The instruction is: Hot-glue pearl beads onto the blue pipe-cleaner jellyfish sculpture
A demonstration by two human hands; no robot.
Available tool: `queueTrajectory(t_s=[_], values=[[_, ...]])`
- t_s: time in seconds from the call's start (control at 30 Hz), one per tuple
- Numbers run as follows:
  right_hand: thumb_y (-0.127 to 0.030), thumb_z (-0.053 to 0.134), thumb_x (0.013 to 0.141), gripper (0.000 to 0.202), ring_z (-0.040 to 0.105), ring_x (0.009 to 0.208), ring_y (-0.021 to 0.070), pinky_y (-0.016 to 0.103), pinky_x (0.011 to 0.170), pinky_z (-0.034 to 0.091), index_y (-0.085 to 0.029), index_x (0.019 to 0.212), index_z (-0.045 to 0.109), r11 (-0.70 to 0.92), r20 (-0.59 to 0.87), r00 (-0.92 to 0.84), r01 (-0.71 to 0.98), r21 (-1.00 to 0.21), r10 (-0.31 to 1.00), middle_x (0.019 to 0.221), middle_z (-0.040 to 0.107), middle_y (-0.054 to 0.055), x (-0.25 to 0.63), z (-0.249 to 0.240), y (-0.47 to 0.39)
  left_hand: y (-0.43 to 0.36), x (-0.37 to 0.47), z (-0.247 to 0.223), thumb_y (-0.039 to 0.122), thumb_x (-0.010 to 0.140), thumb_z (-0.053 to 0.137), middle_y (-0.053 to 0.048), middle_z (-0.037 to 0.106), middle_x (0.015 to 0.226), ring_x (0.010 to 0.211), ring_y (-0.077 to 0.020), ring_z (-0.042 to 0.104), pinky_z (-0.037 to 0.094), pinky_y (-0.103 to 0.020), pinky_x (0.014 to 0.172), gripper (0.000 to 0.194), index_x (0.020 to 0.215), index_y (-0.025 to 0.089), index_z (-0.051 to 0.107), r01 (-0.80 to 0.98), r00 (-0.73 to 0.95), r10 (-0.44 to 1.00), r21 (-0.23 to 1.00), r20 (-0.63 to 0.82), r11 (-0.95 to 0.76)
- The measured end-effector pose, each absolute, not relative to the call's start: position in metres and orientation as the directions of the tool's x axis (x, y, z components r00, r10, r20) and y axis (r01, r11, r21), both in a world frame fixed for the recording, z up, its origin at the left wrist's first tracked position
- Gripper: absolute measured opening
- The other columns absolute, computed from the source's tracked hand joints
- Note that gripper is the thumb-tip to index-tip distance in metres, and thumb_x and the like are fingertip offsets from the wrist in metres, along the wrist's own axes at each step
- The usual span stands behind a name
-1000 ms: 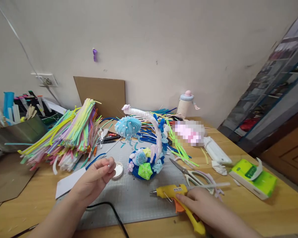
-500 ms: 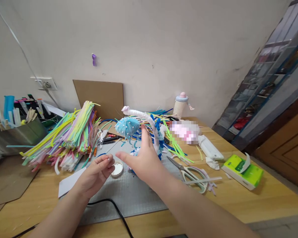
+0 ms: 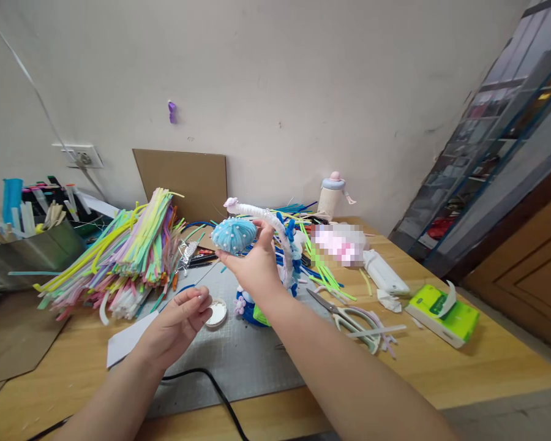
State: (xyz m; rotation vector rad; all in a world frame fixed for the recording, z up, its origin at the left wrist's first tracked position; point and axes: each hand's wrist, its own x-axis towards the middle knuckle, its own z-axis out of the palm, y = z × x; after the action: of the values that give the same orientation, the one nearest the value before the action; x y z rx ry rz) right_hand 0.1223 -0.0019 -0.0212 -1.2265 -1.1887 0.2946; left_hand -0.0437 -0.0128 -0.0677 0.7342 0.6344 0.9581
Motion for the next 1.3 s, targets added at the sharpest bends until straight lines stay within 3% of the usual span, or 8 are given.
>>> queueTrajectory(t_s=[0.13, 0.33, 0.5, 0.6, 0.67, 0.97, 1.3], values=[[-0.030, 0.078, 0.060, 0.065, 0.058, 0.096, 0.0218, 0.040, 0.087, 0.047, -0.026, 0.106, 0.032, 0.411, 0.559, 0.444, 0.390, -0.824, 0.700, 0.107, 0.053, 0.005, 0.120, -0.022, -0.004, -0.013, -0.042, -0.067, 0.021, 0.057, 0.083, 0.003, 0.053, 0.069, 0.059, -0.0051, 0.049, 0.043, -0.017, 0.055, 0.020, 0.064, 0.014, 0.065, -0.486, 0.445, 0.889, 0.805, -0.106, 0.340], [-0.032, 0.077, 0.064, 0.067, 0.054, 0.107, 0.0248, 0.042, 0.093, 0.044, -0.025, 0.115, 0.034, 0.395, 0.631, 0.444, 0.514, -0.761, 0.637, 0.115, 0.052, 0.008, 0.117, -0.019, -0.014, -0.021, -0.038, -0.037, 0.021, 0.055, 0.083, 0.002, 0.055, 0.071, 0.060, -0.0059, 0.048, 0.041, -0.018, 0.055, 0.018, 0.062, 0.017, 0.068, -0.494, 0.385, 0.923, 0.852, 0.033, 0.175], [-0.038, 0.075, 0.066, 0.065, 0.050, 0.111, 0.0263, 0.044, 0.095, 0.042, -0.023, 0.116, 0.037, 0.395, 0.668, 0.408, 0.574, -0.718, 0.622, 0.116, 0.049, 0.009, 0.115, -0.016, -0.019, -0.027, -0.024, -0.001, 0.020, 0.061, 0.079, 0.000, 0.059, 0.075, 0.075, -0.0112, 0.053, 0.044, -0.022, 0.067, 0.009, 0.065, 0.022, 0.071, -0.325, 0.196, 0.921, 0.909, 0.336, -0.262], [-0.032, 0.074, 0.066, 0.065, 0.048, 0.112, 0.0262, 0.043, 0.095, 0.042, -0.023, 0.118, 0.036, 0.397, 0.645, 0.390, 0.549, -0.736, 0.657, 0.119, 0.046, 0.010, 0.114, -0.017, -0.021, -0.029, -0.009, 0.008, 0.018, 0.069, 0.073, 0.000, 0.060, 0.080, 0.081, -0.0133, 0.055, 0.044, -0.026, 0.074, 0.006, 0.071, 0.023, 0.071, -0.087, 0.089, 0.807, 0.812, 0.583, -0.577], [-0.026, 0.072, 0.065, 0.066, 0.047, 0.113, 0.0260, 0.043, 0.095, 0.042, -0.023, 0.119, 0.034, 0.402, 0.630, 0.385, 0.524, -0.751, 0.674, 0.121, 0.044, 0.010, 0.113, -0.018, -0.021, -0.030, 0.001, 0.009, 0.016, 0.071, 0.071, 0.000, 0.059, 0.082, 0.083, -0.0142, 0.056, 0.044, -0.028, 0.078, 0.007, 0.072, 0.023, 0.070, 0.042, 0.044, 0.730, 0.729, 0.682, -0.683], [-0.023, 0.067, 0.068, 0.060, 0.043, 0.114, 0.0265, 0.047, 0.096, 0.041, -0.025, 0.118, 0.034, 0.437, 0.685, 0.375, 0.560, -0.704, 0.624, 0.117, 0.041, 0.010, 0.113, -0.017, -0.025, -0.030, 0.018, 0.005, 0.016, 0.076, 0.066, 0.000, 0.061, 0.083, 0.083, -0.0155, 0.058, 0.046, -0.032, 0.079, 0.008, 0.076, 0.024, 0.069, 0.297, -0.030, 0.587, 0.568, 0.809, -0.768], [-0.018, 0.066, 0.068, 0.052, 0.044, 0.111, 0.0262, 0.047, 0.095, 0.042, -0.025, 0.111, 0.037, 0.459, 0.741, 0.356, 0.610, -0.646, 0.569, 0.111, 0.044, 0.008, 0.115, -0.012, -0.027, -0.029, 0.014, -0.001, 0.015, 0.076, 0.067, -0.001, 0.061, 0.086, 0.083, -0.0154, 0.058, 0.046, -0.033, 0.080, 0.009, 0.078, 0.024, 0.069, 0.380, -0.049, 0.510, 0.489, 0.859, -0.785]])
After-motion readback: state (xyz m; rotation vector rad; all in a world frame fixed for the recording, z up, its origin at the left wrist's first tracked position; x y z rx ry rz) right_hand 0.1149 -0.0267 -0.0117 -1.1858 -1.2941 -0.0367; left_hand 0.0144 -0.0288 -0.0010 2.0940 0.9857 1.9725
